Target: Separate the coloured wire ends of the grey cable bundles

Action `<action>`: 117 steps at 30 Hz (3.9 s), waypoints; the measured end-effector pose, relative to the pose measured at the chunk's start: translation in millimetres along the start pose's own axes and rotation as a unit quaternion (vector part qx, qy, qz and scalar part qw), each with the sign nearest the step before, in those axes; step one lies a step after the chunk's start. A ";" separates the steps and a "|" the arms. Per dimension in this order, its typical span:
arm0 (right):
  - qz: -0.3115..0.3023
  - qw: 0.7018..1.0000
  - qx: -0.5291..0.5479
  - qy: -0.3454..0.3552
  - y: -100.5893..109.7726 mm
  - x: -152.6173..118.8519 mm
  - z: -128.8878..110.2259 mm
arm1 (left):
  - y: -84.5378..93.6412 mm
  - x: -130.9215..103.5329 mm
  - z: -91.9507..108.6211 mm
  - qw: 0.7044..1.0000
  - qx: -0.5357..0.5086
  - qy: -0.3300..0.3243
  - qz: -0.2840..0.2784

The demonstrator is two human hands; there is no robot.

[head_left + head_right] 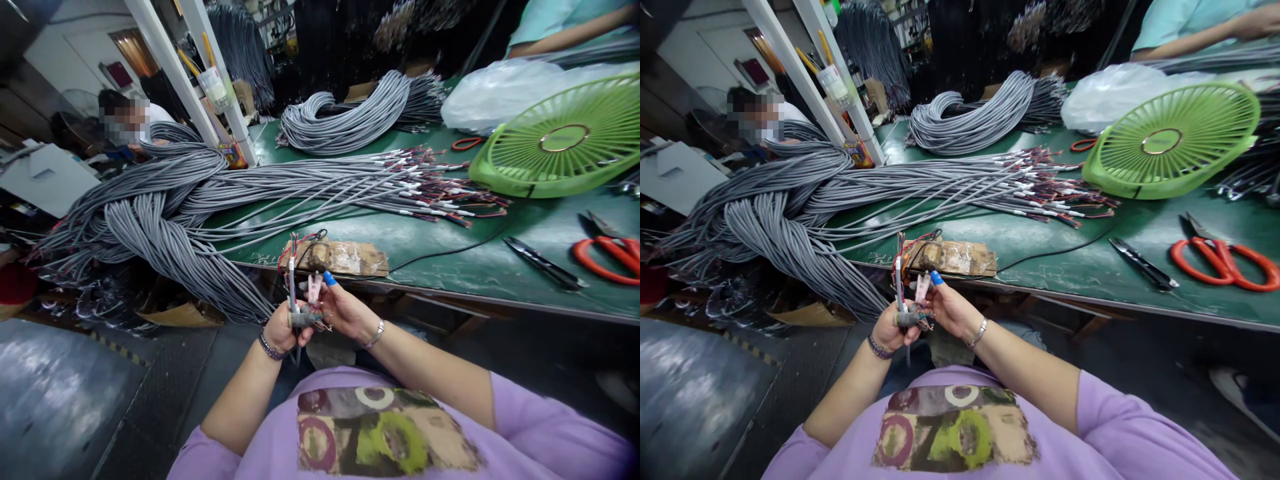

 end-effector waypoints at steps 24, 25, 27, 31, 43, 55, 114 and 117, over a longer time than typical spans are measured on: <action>-0.014 0.932 -0.358 0.046 -0.9 -35.4 -7.3 | -2.7 -37.9 -17.9 0.972 0.174 -0.073 0.137; -0.017 0.931 -0.361 0.043 -1.0 -36.0 -6.9 | -2.7 -38.2 -18.9 0.973 0.177 -0.067 0.135; -0.028 0.931 -0.363 0.032 -1.1 -37.8 -6.5 | -2.0 -38.4 -20.2 0.974 0.174 -0.059 0.131; -0.029 0.933 -0.359 0.020 1.7 -44.0 -4.3 | 1.0 -37.0 -20.8 0.979 0.152 -0.050 0.130; 0.120 0.975 -0.183 -0.044 43.3 -43.1 0.1 | 0.7 -48.9 -24.0 0.981 0.140 -0.048 0.127; -0.016 0.917 -0.398 0.010 5.3 -43.9 7.4 | 2.8 -46.2 -24.4 0.970 0.176 -0.078 0.146; 0.053 0.919 -0.375 0.112 -6.6 -50.2 -5.6 | 2.4 -48.3 -19.1 0.967 0.061 -0.142 0.205; 0.044 0.898 -0.412 0.148 -5.7 -53.9 -10.7 | 2.0 -48.3 -16.4 0.965 0.052 -0.144 0.211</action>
Point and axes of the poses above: each hand's wrist, its own x-axis towards the middle knuckle, its own y-axis out of the back of the hand, z = x × y, the point moved 6 cm from there along x, towards the middle knuckle, and after that the axes turned 14 degrees about -x, right-handed, at the moved point
